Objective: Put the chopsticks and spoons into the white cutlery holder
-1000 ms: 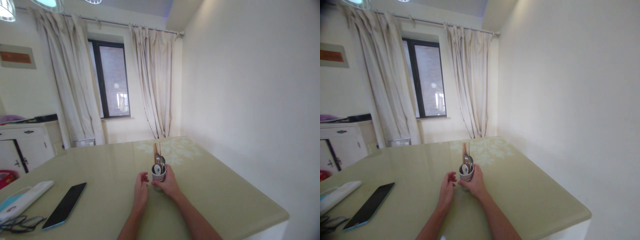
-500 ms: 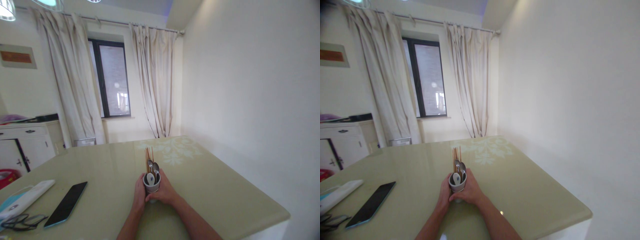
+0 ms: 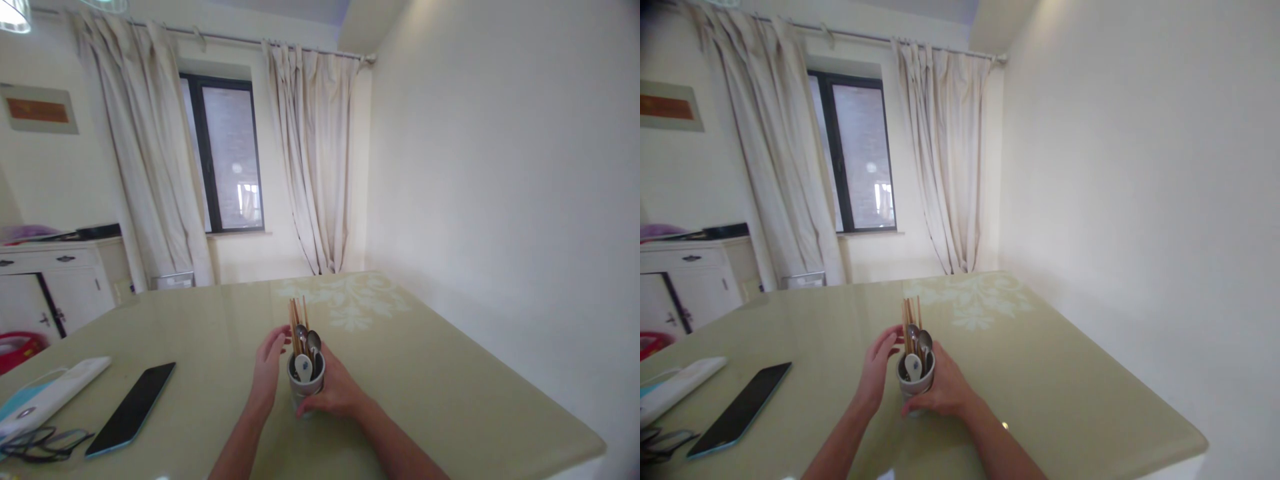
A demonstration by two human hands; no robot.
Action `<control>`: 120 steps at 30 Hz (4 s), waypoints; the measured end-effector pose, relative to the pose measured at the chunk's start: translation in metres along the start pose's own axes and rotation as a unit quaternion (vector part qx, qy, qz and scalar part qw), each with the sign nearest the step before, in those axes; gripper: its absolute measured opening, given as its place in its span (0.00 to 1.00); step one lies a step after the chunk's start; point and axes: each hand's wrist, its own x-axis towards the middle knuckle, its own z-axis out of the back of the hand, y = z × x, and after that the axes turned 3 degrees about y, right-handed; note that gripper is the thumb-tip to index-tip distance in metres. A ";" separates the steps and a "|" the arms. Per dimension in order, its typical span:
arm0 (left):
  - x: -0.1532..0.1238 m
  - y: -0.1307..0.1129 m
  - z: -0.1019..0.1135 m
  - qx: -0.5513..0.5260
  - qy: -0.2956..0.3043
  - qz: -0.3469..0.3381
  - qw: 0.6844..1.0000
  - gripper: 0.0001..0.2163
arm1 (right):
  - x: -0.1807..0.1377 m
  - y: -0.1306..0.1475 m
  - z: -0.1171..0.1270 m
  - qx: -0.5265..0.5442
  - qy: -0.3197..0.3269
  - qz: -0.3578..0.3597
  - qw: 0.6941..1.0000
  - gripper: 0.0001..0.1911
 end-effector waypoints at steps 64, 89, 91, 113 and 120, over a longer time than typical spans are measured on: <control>0.018 -0.077 0.018 0.095 0.327 0.120 0.933 0.16 | 0.122 0.056 0.064 -0.035 0.120 -0.088 0.988 0.26; 0.020 -0.068 0.019 0.211 0.325 0.065 0.920 0.17 | 0.120 0.065 0.060 -0.048 0.126 -0.093 0.986 0.19; 0.020 -0.069 0.019 0.202 0.332 0.073 0.918 0.17 | 0.120 0.065 0.060 -0.056 0.124 -0.096 0.986 0.19; 0.047 -0.083 0.014 0.142 0.507 0.141 0.838 0.11 | 0.114 0.075 0.066 -0.108 0.117 -0.092 0.983 0.24; 0.057 -0.090 0.005 0.211 0.526 0.118 0.816 0.08 | 0.109 0.080 0.068 -0.180 0.101 -0.104 0.973 0.22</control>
